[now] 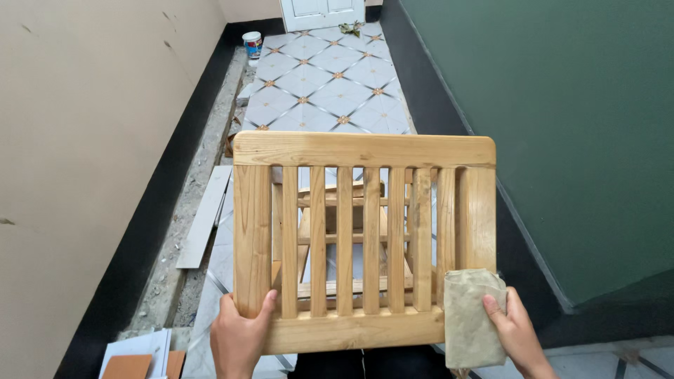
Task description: The person sands the top surface of a wooden stool using a sanding block. They systematically rub the sandpaper across the slats and frame of the stool seat, holding the stool steady with their other hand. The stool is briefly lifted and repositioned during the process.
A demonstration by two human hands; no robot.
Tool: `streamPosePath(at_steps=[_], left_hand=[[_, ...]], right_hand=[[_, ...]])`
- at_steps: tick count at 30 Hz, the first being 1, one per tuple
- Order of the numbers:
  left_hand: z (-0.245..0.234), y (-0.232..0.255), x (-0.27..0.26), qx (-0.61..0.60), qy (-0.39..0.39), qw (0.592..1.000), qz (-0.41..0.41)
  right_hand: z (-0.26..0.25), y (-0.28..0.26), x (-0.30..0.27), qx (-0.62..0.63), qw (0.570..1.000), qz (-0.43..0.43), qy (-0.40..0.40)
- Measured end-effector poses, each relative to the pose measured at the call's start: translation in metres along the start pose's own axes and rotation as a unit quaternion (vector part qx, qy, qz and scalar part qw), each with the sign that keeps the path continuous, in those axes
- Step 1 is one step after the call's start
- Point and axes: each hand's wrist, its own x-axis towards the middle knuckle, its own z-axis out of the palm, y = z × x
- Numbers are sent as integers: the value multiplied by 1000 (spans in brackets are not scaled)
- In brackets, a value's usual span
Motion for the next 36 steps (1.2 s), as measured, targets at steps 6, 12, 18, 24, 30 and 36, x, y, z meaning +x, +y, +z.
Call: streamPosePath(at_steps=[6, 12, 18, 24, 30, 36], left_hand=[[6, -7, 7, 13, -3, 1000, -17], [23, -19, 22, -22, 25, 999, -6], [45, -42, 54, -17, 11, 999, -39], [53, -54, 44, -66, 33, 997, -38], [55, -53, 41, -21, -19, 995, -92], [50, -45, 41, -69, -9, 993, -99]], right_hand=[[10, -11, 2, 22, 999, 19, -18], [23, -32, 15, 13, 999, 23, -18], [47, -35, 38, 35, 999, -19, -17], [60, -31, 44, -39, 999, -29, 9], [61, -28, 59, 11, 1000, 6, -12], [60, -18, 60, -32, 999, 13, 7]])
